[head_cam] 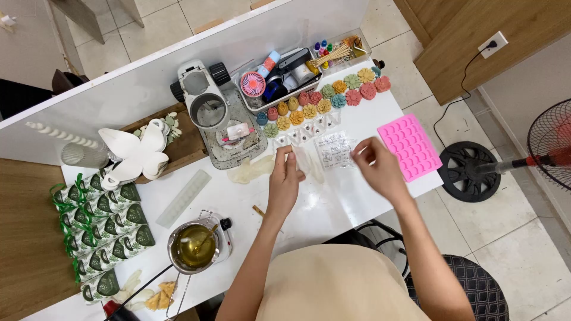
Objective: Putting on protective gloves and checking the state of melted wax in a pot on a workbench.
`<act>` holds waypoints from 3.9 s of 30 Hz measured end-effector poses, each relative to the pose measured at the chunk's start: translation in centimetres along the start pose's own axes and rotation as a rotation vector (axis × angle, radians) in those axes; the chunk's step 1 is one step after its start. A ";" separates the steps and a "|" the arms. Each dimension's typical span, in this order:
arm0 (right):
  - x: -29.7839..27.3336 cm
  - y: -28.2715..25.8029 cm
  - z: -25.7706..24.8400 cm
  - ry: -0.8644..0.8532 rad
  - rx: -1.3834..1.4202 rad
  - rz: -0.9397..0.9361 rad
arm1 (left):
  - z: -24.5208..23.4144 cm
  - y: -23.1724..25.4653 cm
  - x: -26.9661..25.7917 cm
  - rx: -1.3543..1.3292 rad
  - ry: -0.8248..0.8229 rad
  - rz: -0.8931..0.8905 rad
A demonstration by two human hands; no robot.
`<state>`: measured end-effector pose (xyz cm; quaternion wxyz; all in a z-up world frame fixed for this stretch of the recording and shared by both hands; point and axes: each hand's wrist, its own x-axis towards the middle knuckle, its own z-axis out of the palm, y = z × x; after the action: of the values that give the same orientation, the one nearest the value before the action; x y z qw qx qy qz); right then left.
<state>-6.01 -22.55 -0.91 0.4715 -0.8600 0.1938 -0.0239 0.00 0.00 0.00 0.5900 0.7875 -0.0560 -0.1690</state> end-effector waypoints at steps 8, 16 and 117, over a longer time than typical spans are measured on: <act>-6.6 -2.5 6.4 -0.089 -0.013 0.095 | 4.4 -4.9 -4.6 -0.568 -0.097 -0.457; -6.3 -0.3 7.1 -0.093 -0.038 -0.093 | 5.6 -4.9 -6.4 -0.485 -0.083 -0.440; -4.5 -3.5 5.8 0.175 0.072 -0.055 | 8.6 -7.5 1.7 -0.378 0.080 -0.182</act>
<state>-7.81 -14.66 -0.61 0.4825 -0.8421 0.2098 -0.1189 -2.14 -6.11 -9.56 0.7113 0.6708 0.0717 -0.1975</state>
